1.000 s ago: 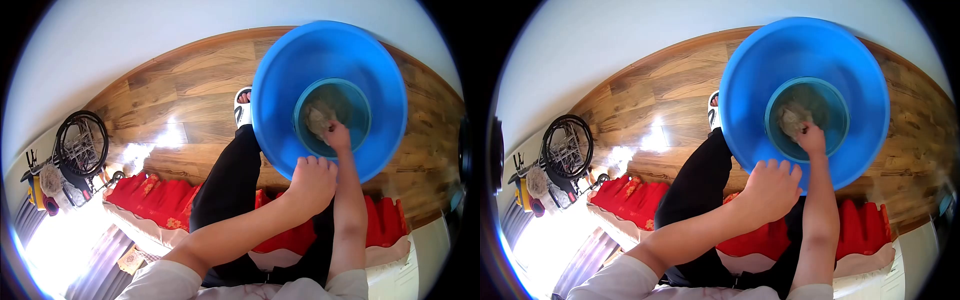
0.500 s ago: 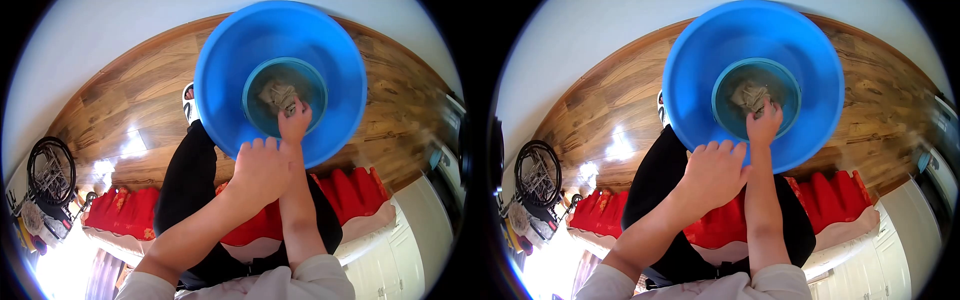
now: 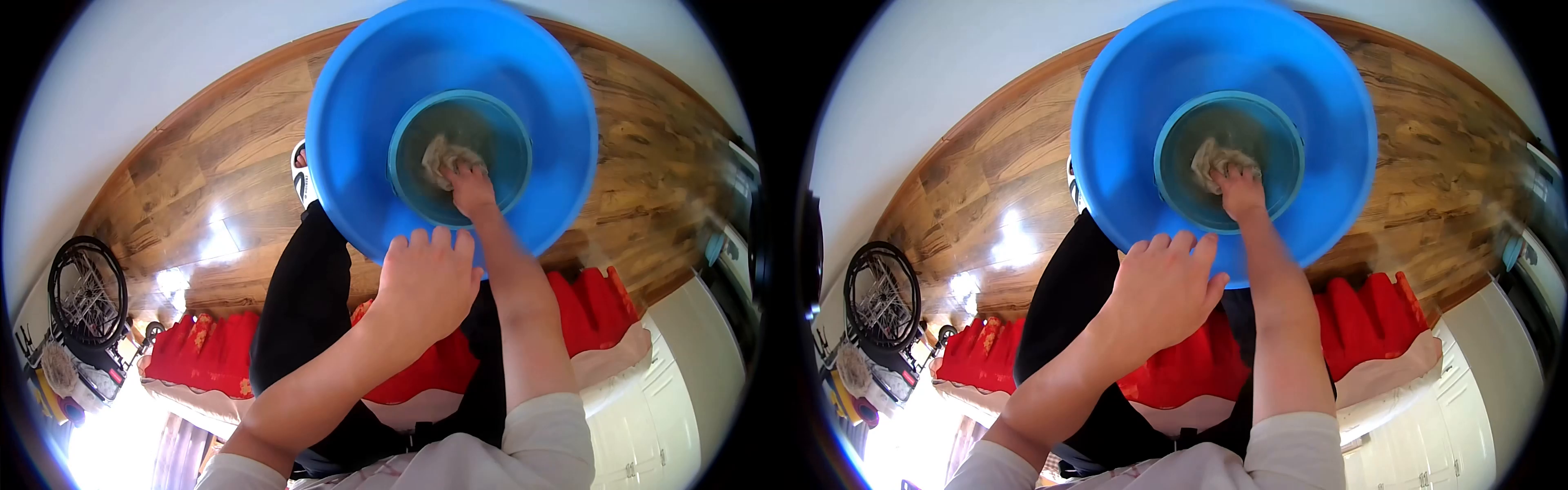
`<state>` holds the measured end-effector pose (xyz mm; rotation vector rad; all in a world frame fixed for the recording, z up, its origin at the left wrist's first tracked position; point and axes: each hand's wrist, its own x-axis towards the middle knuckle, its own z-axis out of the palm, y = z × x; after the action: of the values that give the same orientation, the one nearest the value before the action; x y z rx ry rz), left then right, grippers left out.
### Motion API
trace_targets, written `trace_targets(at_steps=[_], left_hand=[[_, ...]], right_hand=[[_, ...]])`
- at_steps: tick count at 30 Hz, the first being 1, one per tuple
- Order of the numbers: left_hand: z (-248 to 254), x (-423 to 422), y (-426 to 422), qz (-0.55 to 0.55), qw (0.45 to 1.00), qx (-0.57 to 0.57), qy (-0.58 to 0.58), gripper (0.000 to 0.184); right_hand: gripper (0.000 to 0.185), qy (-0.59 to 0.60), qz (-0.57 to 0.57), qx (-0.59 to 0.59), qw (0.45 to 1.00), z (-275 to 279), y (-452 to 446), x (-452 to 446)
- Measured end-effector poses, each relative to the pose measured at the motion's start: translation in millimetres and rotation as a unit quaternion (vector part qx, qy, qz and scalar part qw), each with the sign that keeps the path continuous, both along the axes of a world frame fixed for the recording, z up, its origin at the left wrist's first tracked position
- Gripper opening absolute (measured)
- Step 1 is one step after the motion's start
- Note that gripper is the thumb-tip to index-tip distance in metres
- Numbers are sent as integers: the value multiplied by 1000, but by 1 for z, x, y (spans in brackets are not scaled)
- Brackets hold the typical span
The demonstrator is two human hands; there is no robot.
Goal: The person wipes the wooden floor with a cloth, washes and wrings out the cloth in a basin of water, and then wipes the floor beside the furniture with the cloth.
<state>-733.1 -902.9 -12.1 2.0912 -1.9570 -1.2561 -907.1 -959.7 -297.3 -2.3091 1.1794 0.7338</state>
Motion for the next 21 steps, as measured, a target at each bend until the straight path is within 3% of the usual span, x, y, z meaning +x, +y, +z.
trace_targets(at_steps=[2,5,8,11,14,17,20,21], left_hand=[[0,-1,2,-6,1000,1,-3,38],[1,0,4,-8,1000,0,-2,39],[0,-2,5,-11,1000,3,-4,39],[2,-2,7,-15,1000,4,-3,39],[1,-4,8,-19,1000,8,-5,40],[0,-7,5,-23,1000,0,1,40],[2,-6,4,-28,1000,12,4,40],[2,-6,5,-26,1000,10,1,40]], right_hand=[[53,-49,-21,-28,998,-1,-10,-10],[51,-86,-372,-125,916,-3,0,5],[50,-23,-51,-98,994,-2,22,8],[50,-125,13,-16,992,-1,15,-3],[52,-142,-315,-105,932,-15,21,1],[49,-57,-234,-124,963,-4,39,19],[45,-137,-90,-45,985,8,28,13],[43,-136,-176,-22,975,11,23,11]])
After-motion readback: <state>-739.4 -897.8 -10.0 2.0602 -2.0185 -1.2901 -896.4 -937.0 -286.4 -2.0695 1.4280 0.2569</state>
